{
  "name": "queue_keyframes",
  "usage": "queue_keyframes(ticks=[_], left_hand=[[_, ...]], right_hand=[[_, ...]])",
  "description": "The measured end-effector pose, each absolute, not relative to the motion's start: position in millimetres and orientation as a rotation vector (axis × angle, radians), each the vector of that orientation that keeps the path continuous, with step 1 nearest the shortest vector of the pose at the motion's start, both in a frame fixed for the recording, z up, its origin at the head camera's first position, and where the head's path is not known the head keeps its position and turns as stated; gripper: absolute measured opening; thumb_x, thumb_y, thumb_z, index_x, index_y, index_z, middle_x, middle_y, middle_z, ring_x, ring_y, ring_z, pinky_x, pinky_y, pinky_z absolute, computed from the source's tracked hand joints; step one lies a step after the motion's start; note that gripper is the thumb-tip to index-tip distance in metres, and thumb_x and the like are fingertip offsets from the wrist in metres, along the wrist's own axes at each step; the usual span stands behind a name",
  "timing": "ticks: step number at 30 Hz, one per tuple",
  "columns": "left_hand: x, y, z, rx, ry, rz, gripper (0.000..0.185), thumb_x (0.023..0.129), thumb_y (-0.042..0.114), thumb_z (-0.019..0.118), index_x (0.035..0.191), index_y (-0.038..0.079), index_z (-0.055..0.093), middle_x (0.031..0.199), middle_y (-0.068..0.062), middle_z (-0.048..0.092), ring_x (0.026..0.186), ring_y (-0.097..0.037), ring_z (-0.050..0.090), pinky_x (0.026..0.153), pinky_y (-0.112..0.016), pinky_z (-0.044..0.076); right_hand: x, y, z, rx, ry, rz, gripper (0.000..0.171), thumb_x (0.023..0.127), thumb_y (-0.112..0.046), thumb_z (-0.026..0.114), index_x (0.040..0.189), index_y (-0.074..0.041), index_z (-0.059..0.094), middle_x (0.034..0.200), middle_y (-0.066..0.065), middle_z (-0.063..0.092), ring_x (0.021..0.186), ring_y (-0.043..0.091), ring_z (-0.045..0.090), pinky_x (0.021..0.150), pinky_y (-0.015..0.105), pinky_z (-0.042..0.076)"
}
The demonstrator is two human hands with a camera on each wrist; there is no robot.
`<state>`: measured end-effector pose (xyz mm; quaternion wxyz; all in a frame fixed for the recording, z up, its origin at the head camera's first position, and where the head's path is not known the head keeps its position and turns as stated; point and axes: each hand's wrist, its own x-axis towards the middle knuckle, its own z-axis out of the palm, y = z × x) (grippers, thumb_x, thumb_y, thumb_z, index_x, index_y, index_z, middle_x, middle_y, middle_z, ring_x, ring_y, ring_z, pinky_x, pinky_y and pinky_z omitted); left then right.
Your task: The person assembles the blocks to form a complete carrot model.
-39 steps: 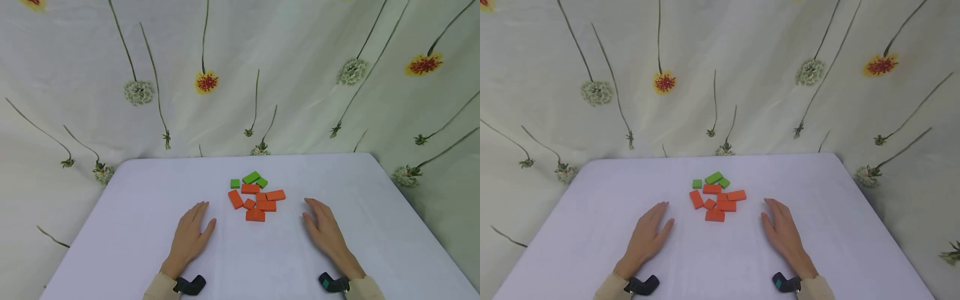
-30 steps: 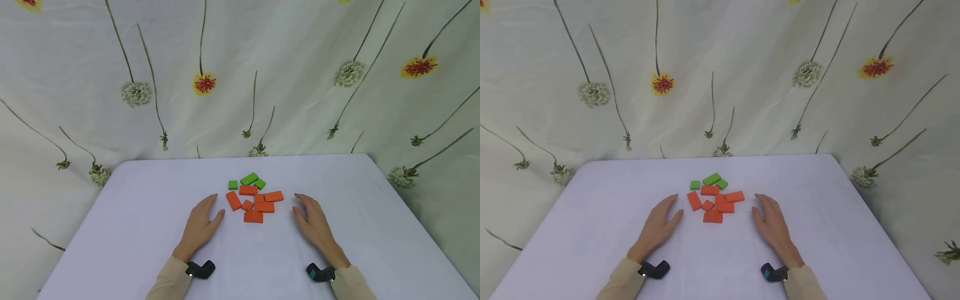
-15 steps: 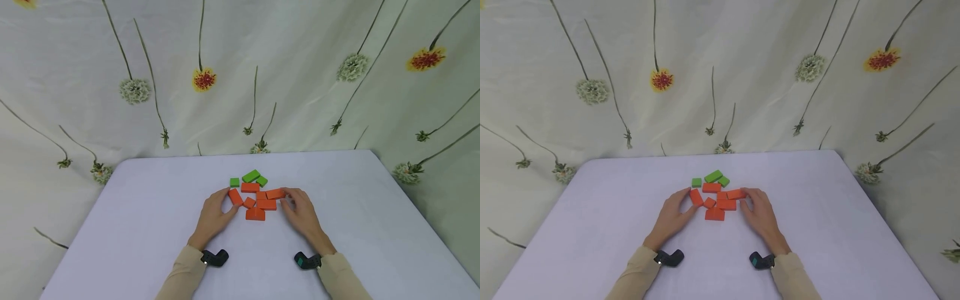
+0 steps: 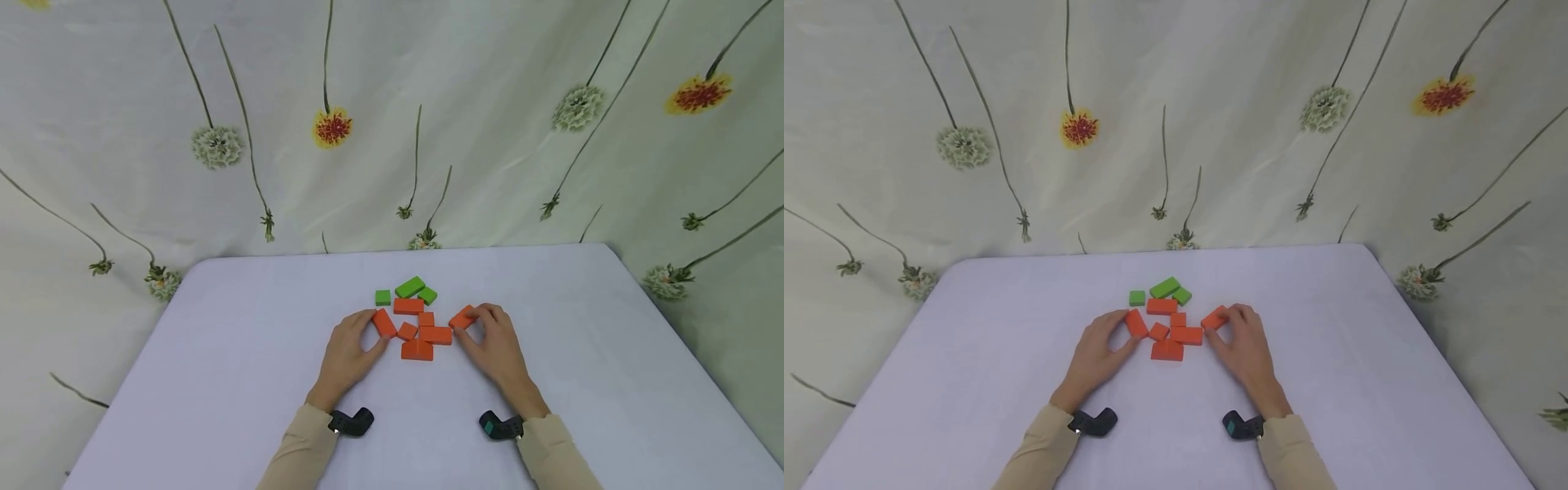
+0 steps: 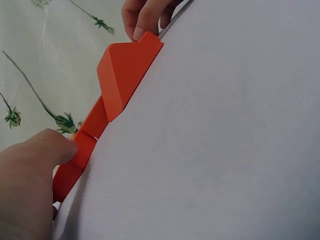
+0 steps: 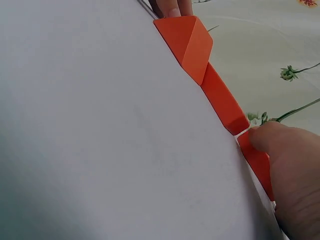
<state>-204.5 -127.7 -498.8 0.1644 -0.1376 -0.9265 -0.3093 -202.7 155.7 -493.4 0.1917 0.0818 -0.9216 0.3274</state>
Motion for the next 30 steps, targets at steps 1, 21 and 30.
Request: queue_keyframes(ticks=[1, 21, 30], left_hand=[[-205, -128, -499, -0.394, -2.639, -0.873, 0.055, 0.086, 0.037, 0.07, 0.131, 0.008, 0.058, 0.129, -0.008, 0.061, 0.122, -0.027, 0.054, 0.104, -0.048, 0.043], [-198, -127, -499, -0.352, -2.67, -0.943, 0.056, 0.085, 0.037, 0.07, 0.131, 0.009, 0.058, 0.13, -0.006, 0.06, 0.124, -0.024, 0.053, 0.105, -0.044, 0.044], [-192, -128, -492, -0.43, -2.576, -1.107, 0.055, 0.084, 0.032, 0.072, 0.133, 0.011, 0.056, 0.132, -0.002, 0.056, 0.124, -0.018, 0.053, 0.105, -0.039, 0.046]], right_hand=[[-203, 156, -493, 0.225, -2.59, 0.919, 0.031, 0.082, -0.033, 0.075, 0.104, -0.014, 0.065, 0.114, 0.008, 0.056, 0.108, 0.026, 0.051, 0.09, 0.041, 0.049], [-199, 163, -494, 0.171, -2.575, 1.112, 0.052, 0.08, -0.031, 0.077, 0.124, -0.01, 0.059, 0.123, 0.008, 0.058, 0.108, 0.022, 0.056, 0.092, 0.04, 0.051], [-195, 163, -491, 0.378, -2.46, 1.195, 0.055, 0.078, -0.021, 0.078, 0.128, -0.013, 0.058, 0.126, 0.004, 0.054, 0.112, 0.016, 0.053, 0.097, 0.035, 0.049]])
